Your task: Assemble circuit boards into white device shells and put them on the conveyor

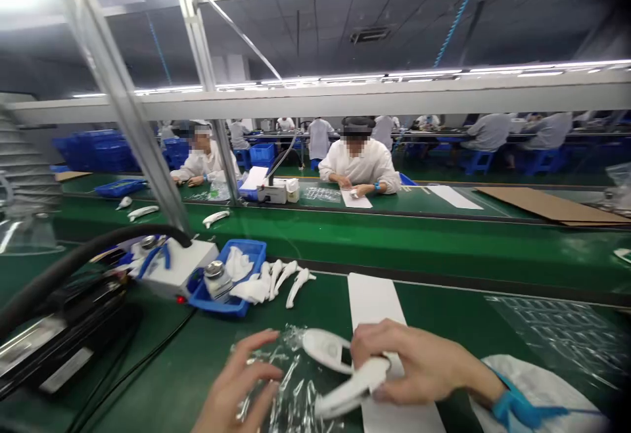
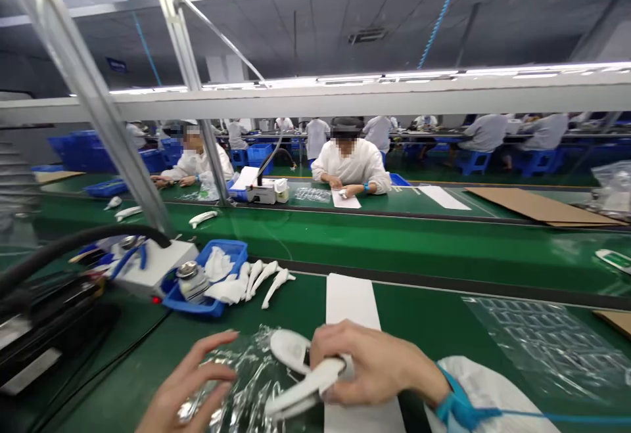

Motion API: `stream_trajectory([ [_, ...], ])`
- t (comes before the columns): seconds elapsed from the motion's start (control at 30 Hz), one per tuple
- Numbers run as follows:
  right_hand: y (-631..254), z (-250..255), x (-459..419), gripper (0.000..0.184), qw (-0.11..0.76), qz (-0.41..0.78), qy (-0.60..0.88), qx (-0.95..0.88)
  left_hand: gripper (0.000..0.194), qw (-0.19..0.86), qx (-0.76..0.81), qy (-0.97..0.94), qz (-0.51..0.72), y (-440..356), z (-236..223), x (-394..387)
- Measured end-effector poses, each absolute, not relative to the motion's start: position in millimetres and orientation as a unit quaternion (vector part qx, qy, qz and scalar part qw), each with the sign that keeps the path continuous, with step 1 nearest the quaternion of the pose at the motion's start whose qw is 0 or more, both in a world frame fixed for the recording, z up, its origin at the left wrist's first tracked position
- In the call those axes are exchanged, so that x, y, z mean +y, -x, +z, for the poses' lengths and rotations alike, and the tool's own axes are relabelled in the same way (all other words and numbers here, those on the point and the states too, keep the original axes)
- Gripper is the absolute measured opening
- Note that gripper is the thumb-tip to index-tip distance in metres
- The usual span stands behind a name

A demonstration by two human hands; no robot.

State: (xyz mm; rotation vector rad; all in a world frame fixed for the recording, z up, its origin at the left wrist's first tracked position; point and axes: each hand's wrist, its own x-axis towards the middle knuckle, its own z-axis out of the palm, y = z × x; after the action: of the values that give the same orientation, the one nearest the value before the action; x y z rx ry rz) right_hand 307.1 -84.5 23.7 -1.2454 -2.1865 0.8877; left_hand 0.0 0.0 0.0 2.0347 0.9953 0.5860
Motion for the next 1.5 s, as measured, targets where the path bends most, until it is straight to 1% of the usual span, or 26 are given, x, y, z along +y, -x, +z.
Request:
stream_trajectory([
  [0.03,-286,29,-89,0.022,0.228,0.351,0.413,-0.809,0.026,0.421,0.339,-0.82,0.186,-4,5,-5],
  [0.07,-268,33,-92,0.023,0.222,0.372,0.385,-0.815,0.022,0.459,0.285,-0.83,0.137,-7,9,-11],
  [0.13,-243,38,-95,0.023,0.217,0.4,0.362,-0.814,0.018,0.512,0.221,-0.825,0.093,-10,12,-23],
  [0.2,-226,41,-97,0.022,0.216,0.422,0.361,-0.803,0.019,0.534,0.182,-0.823,0.071,-11,9,-35],
  [0.27,-215,41,-97,0.025,0.219,0.448,0.367,-0.785,0.025,0.529,0.161,-0.83,0.069,-8,3,-45],
  [0.33,-207,36,-97,0.037,0.231,0.508,0.362,-0.747,0.034,0.542,0.156,-0.821,0.084,-1,1,-54],
  [0.4,-202,26,-96,0.055,0.259,0.591,0.35,-0.679,0.041,0.607,0.159,-0.772,0.101,8,2,-62],
  [0.43,-200,20,-96,0.06,0.279,0.625,0.342,-0.644,0.041,0.649,0.166,-0.735,0.111,13,3,-66],
  [0.47,-198,13,-96,0.061,0.304,0.643,0.339,-0.615,0.041,0.689,0.183,-0.69,0.126,19,1,-70],
  [0.5,-195,7,-96,0.057,0.33,0.644,0.346,-0.598,0.042,0.726,0.21,-0.637,0.152,23,-3,-73],
  [0.57,-190,-3,-98,0.044,0.364,0.61,0.378,-0.594,0.05,0.778,0.286,-0.512,0.228,31,-20,-79],
  [0.6,-186,-6,-100,0.037,0.369,0.589,0.395,-0.601,0.058,0.796,0.325,-0.435,0.267,34,-32,-81],
  [0.63,-182,-7,-102,0.031,0.363,0.571,0.411,-0.61,0.061,0.798,0.352,-0.388,0.298,37,-44,-83],
  [0.67,-177,-8,-104,0.026,0.351,0.557,0.424,-0.622,0.058,0.79,0.375,-0.373,0.311,38,-56,-84],
  [0.73,-167,-7,-107,0.017,0.326,0.532,0.44,-0.646,0.048,0.761,0.388,-0.401,0.332,41,-74,-87],
  [0.83,-154,-5,-108,0.01,0.302,0.494,0.454,-0.677,0.047,0.731,0.386,-0.465,0.317,45,-83,-93],
  [1.0,-139,-13,-100,0.008,0.31,0.434,0.468,-0.705,0.062,0.745,0.388,-0.464,0.283,52,-83,-99],
  [1.07,-132,-17,-99,0.008,0.32,0.397,0.471,-0.72,0.064,0.742,0.401,-0.457,0.282,53,-87,-99],
  [1.27,-108,-25,-108,0.007,0.303,0.175,0.504,-0.789,0.049,0.67,0.424,-0.506,0.339,49,-99,-99],
  [1.37,-99,-27,-111,0.005,0.301,0.129,0.512,-0.794,0.039,0.607,0.456,-0.558,0.336,48,-100,-100],
  [1.5,-90,-35,-110,0.007,0.333,0.112,0.522,-0.777,0.033,0.51,0.482,-0.604,0.378,47,-99,-103],
])
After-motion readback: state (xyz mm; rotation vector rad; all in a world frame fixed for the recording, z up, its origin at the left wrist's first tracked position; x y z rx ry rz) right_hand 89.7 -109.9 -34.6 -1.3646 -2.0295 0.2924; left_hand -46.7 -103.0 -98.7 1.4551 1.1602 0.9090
